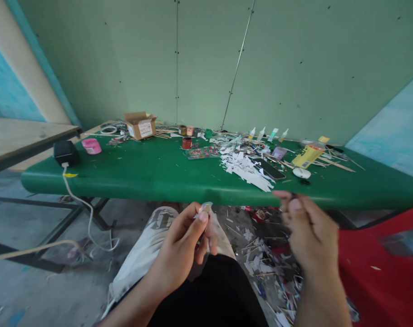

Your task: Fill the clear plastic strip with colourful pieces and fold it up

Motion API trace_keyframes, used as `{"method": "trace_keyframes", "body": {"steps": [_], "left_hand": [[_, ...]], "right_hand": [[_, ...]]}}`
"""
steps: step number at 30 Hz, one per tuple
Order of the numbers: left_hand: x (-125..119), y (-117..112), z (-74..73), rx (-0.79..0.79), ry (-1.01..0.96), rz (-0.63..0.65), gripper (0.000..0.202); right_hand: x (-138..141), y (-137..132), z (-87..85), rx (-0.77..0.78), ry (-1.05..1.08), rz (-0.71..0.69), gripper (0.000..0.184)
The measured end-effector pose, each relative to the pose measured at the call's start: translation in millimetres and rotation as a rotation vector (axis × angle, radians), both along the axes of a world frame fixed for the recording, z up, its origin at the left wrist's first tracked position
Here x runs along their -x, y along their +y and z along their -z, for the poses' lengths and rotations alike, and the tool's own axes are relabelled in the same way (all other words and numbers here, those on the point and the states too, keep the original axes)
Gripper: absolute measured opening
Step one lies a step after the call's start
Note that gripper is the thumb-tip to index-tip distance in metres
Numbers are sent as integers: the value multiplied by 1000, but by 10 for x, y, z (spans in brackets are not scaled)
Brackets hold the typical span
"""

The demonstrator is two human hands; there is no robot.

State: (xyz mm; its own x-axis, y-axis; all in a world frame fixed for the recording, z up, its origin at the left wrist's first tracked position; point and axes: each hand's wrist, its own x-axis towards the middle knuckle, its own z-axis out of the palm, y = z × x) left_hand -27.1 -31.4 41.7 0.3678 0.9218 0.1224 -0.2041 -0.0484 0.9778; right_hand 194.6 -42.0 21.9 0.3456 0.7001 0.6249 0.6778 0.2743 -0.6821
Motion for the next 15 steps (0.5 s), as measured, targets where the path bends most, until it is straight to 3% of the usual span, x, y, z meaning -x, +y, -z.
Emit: {"method": "trace_keyframes", "body": {"steps": [3,5,7,10,15], "left_hand": [[-30,-1,-8,-14,-28,-59,27],[-36,-5,-2,-8,-18,-86,27],[-20,-9,7,-9,7,-95,27],[51,5,5,-120,84,-74,28],[203,104,-19,-308,226,46,29]], "right_hand": [[560,-33,24,25,276,-470,23],[865,-31,41,56,441,-638,18],[1022,-22,43,55,531,-633,17],[994,-23,5,75,497,-594,18],[806,-68,-70,262,358,-752,21]]}}
